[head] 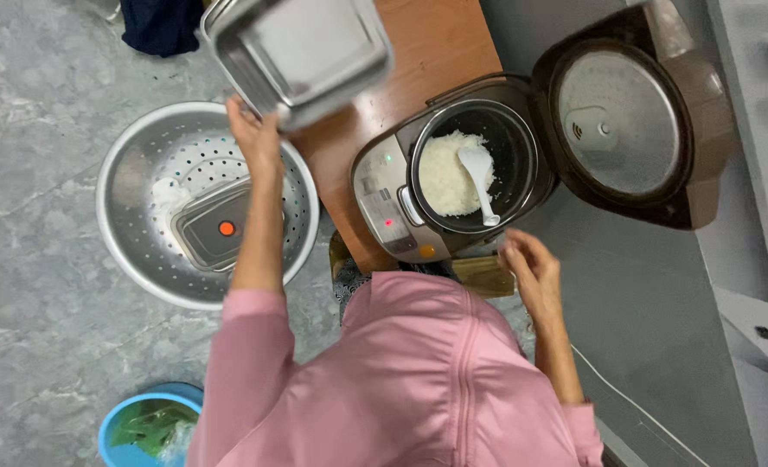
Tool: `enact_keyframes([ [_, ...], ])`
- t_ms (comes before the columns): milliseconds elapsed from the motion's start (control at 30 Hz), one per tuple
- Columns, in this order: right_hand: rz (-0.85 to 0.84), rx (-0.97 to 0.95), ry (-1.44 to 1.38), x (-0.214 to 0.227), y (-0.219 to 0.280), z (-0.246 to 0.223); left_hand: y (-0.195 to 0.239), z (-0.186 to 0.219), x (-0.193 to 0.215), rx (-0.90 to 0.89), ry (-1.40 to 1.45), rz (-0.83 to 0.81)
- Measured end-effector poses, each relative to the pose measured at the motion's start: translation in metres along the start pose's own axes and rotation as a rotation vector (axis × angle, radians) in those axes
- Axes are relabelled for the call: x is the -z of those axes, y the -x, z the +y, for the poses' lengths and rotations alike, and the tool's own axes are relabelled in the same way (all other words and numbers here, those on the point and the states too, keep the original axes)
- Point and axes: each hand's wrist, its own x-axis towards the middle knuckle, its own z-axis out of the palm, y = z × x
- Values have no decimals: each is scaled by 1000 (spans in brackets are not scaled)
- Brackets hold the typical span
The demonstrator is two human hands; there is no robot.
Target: The person scoops cooked white rice from a rice cooker into several stainless steel lunch boxes using a rice paddle. They place each filled container on a wooden table and repeat the process until multiple boxes are filled.
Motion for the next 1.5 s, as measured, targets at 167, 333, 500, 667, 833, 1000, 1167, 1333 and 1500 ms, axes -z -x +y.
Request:
enact_keyframes([
  [167,-285,205,-274,-19,-41,-32,125,49,-21,90,-65,-157],
  [333,-317,289,-152,-26,-69,-25,222,60,-35,28,-137,-330],
  [500,-201,295,15,-25,-85,10,259,47,-33,112,-310,-308],
  [667,-363,298,136,-23,-100,25,260,46,-14,79,-387,-234],
  [833,-489,50,198,-7,-131,20,268,57,16,498,264,-85],
  [1000,-268,354,1355,-14,-147,29,278,82,39,464,395,71],
  [1167,-479,10,1320,-39,-174,57,281,94,41,388,360,80],
  [1333,-403,158,1274,-44,-209,93,283,80,35,347,380,63],
  [1500,-277,188,1211,-23,-233,97,286,74,31,331,366,77],
])
